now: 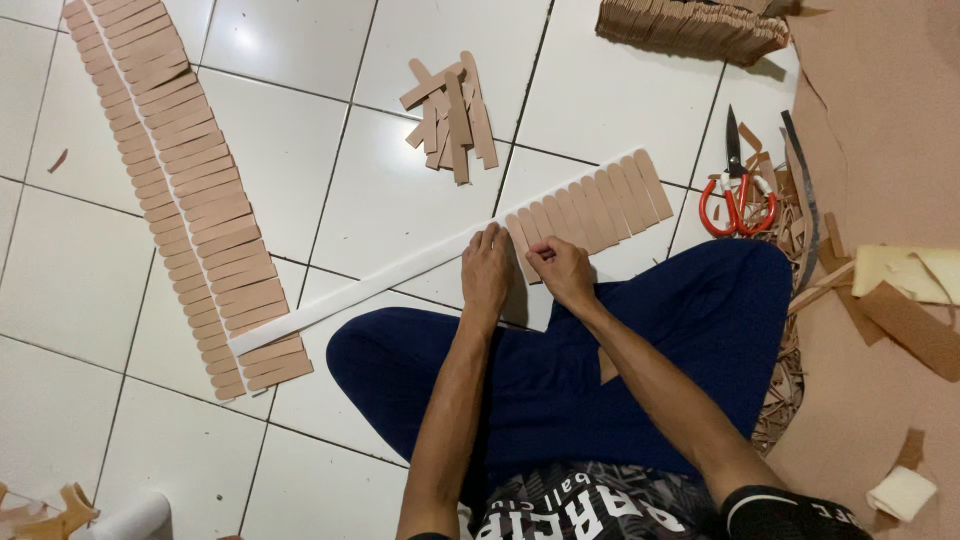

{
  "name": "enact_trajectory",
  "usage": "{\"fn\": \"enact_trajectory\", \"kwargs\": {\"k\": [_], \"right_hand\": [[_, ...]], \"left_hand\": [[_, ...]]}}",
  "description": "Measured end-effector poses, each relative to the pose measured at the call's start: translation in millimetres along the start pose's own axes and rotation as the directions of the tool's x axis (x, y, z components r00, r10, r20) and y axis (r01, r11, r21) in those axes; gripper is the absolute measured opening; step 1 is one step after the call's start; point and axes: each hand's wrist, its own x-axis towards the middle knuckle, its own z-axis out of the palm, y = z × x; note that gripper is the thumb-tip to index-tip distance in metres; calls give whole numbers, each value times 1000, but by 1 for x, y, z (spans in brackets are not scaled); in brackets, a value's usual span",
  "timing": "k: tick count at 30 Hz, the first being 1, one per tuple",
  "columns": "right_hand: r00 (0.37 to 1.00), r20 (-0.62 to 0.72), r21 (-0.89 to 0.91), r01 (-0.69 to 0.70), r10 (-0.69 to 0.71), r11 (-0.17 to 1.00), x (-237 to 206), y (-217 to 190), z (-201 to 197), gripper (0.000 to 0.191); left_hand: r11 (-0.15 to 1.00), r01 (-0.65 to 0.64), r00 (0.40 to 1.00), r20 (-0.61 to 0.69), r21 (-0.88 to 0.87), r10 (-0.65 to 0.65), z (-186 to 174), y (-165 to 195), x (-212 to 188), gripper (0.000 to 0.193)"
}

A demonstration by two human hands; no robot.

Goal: The person sits on the floor and uses scissors to cut a long strip of connected craft sticks into individual pieces. They repeatedly pick up the strip, cut sections, and place the cut pieces into a growing stack on the floor.

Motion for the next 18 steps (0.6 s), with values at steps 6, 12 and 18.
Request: {"fn": "enact_trajectory", "kwargs": {"k": [6, 12, 18], "right_hand": [[999, -20, -6, 35, -35, 999, 1, 3, 1, 20], [1000, -24, -50, 13, -14, 999, 2, 0, 2, 21], [1000, -10, -66, -26, 26, 998, 2, -1, 2, 21]], "left_hand": [[1000, -3, 1000, -25, -4, 3, 2, -1, 0, 43], [1000, 10, 1000, -13, 3, -10, 2, -1, 1, 38], [1000, 7, 1000, -6, 21, -7, -2, 1, 0, 39]]}}
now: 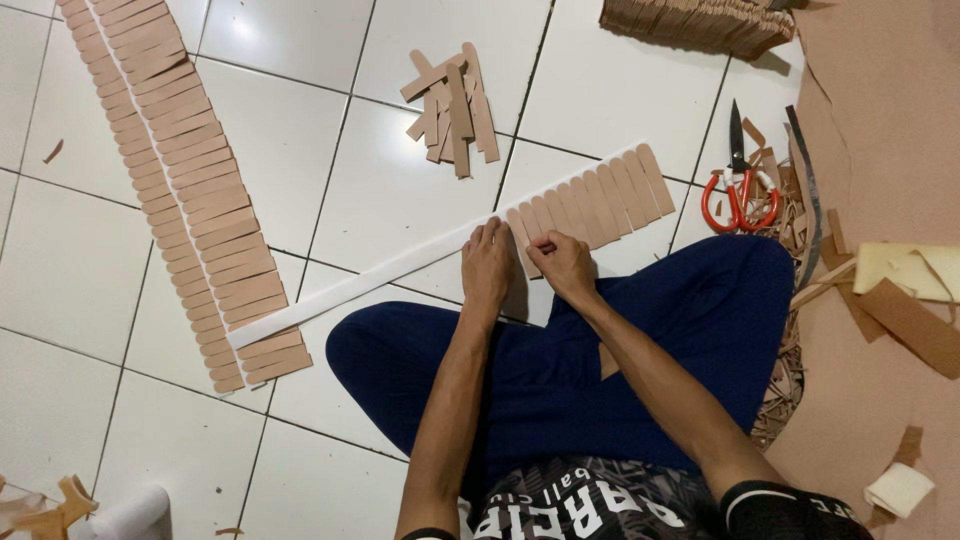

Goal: The person sits on the floor and uses scissors to cut a long strip of connected craft sticks into individual pieces. They repeatedly pick up the strip, cut sections, and place the cut pieces into a growing stack on the floor.

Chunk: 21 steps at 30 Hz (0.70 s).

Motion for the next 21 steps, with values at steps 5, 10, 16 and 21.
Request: {"fn": "enact_trajectory", "kwargs": {"k": [5, 10, 16, 21], "right_hand": [[1000, -2, 7, 31, -31, 1000, 1, 3, 1, 21], [999, 8, 27, 33, -33, 999, 0, 2, 0, 20], [999, 16, 11, -33, 33, 999, 0, -5, -1, 20], [1000, -5, -22, -26, 26, 999, 1, -6, -1, 22]], "left_hand": [[1000, 9, 1000, 22, 12, -9, 0, 1, 1, 40], [999, 7, 1000, 8, 36, -7, 0, 0, 1, 41], [999, -16, 1000, -10, 37, 16, -5, 5, 2, 49], [981, -66, 998, 19, 184, 63, -5, 9, 6, 60]]}}
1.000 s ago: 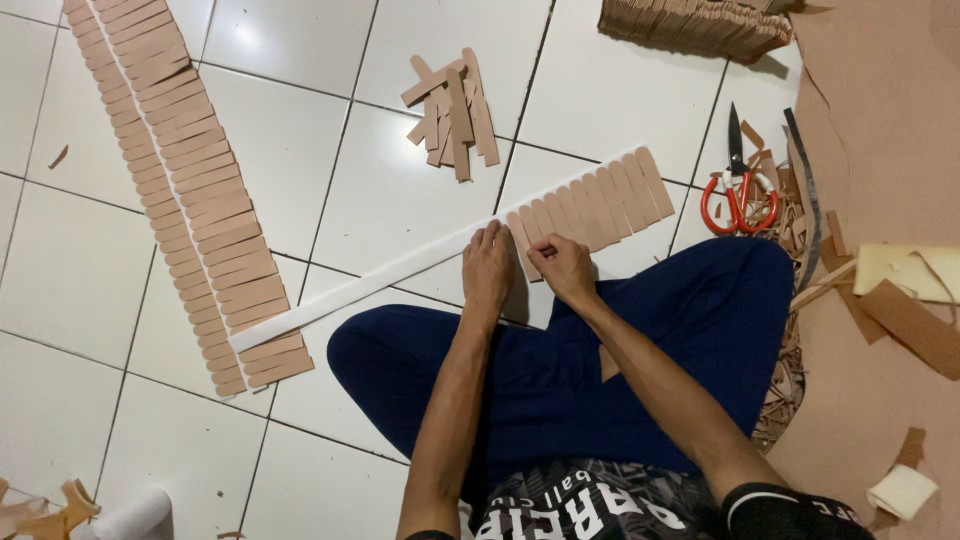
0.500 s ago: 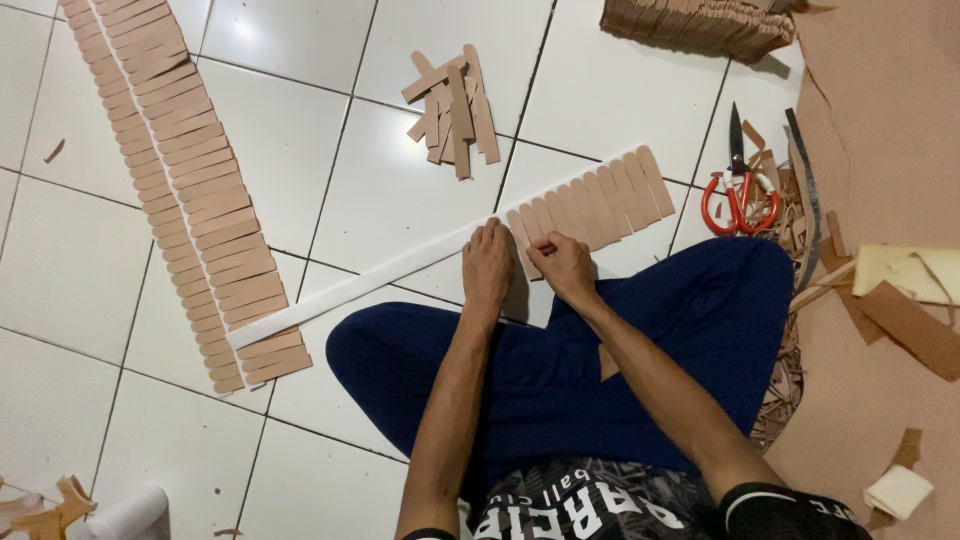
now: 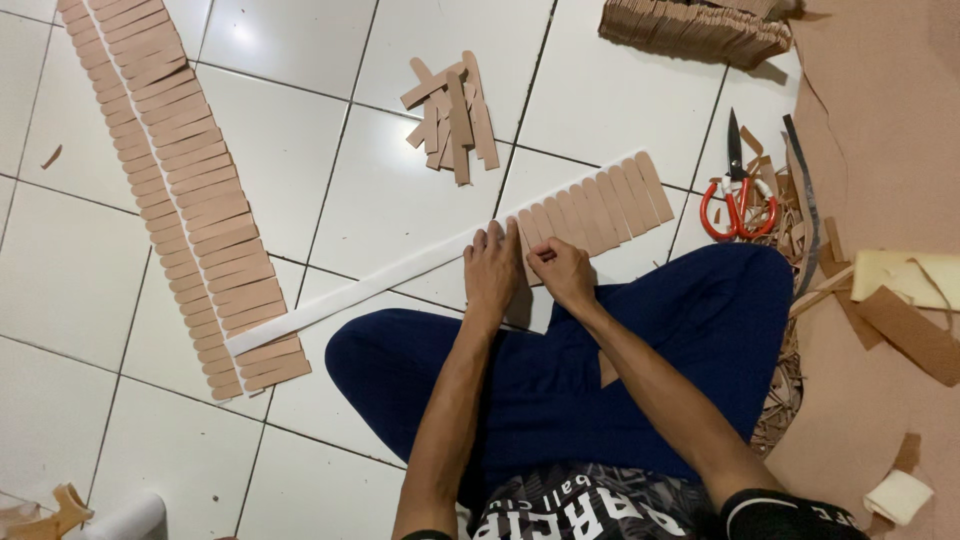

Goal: The person sits on the floor and uses scissors to cut a long strip of connected craft sticks into individual pieces. They repeatedly pick up the strip, cut sections, and place the cut pieces into a growing stack on the floor.

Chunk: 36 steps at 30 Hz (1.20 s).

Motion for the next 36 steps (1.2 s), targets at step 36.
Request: {"fn": "enact_trajectory", "kwargs": {"k": [36], "right_hand": [[994, -64, 262, 97, -83, 960, 88, -42, -46, 23]], "left_hand": [[936, -129, 977, 203, 328, 64, 21, 14, -1, 66]]}}
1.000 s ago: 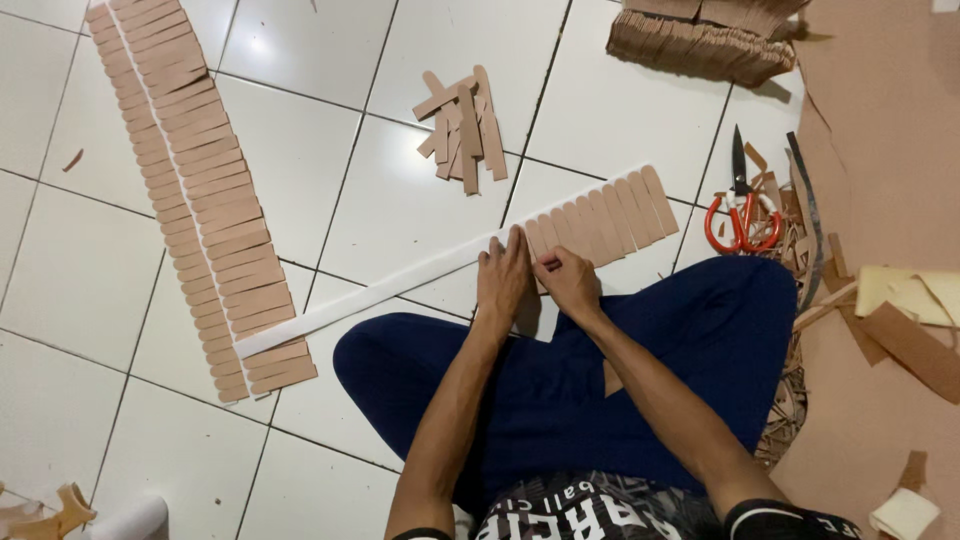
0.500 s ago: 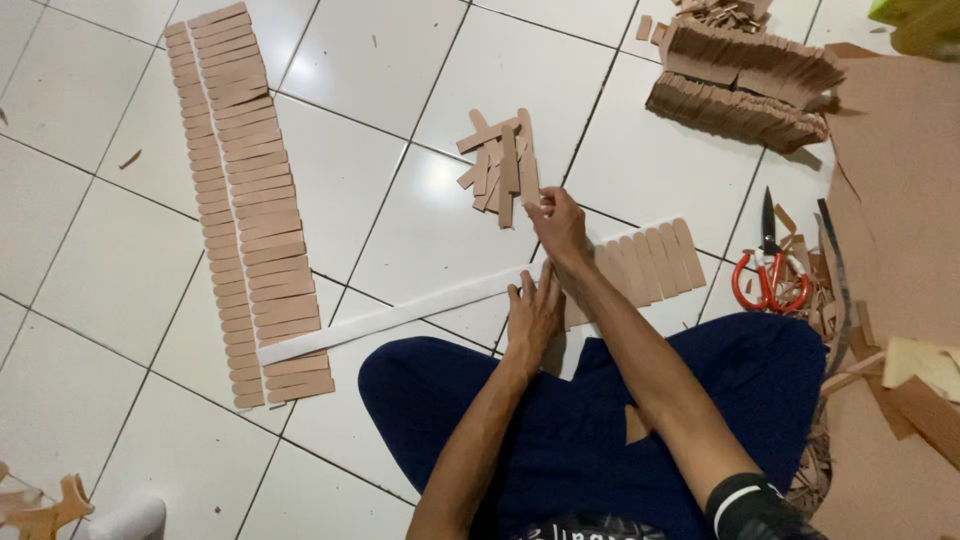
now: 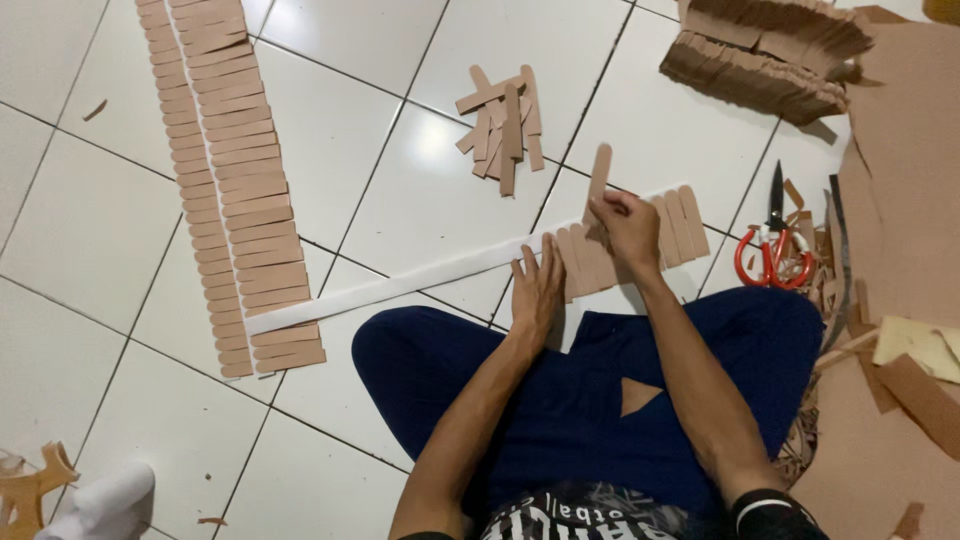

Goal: The person sits on the floor and uses scissors to cut a long strip of connected craft sticks into individual pieces. They repeatedly pick up the strip, cut sections, and place the cut pieces into a growing stack on the floor.

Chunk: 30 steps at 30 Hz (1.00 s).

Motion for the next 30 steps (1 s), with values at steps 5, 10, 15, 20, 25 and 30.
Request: {"fn": "enact_trajectory", "kwargs": {"k": [5, 10, 15, 20, 25, 30], "right_hand": [[985, 26, 120, -172, 170, 978, -76, 48, -39, 40], [990, 61, 74, -130, 125, 989, -91, 55, -27, 43], [994, 28, 7, -106, 106, 994, -90, 40, -17, 39], [997, -73, -94, 0, -7, 996, -90, 37, -21, 29], [996, -54, 21, -69, 70, 997, -92, 41, -19, 28], [995, -25, 99, -96, 99, 990, -90, 41, -18, 22]], "left_hand": [[1000, 13, 999, -29, 7, -13, 2, 3, 0, 66], [997, -6, 997, -75, -74, 1, -11, -1, 6, 62], [942, -54, 965, -260, -332, -36, -24, -16, 1, 62], [681, -29, 977, -163, -732, -134, -30, -45, -9, 65], [784, -35, 916, -334, -620, -224, -29, -59, -3, 61], [835, 111, 946, -200, -539, -255, -27, -48, 14, 28]]}}
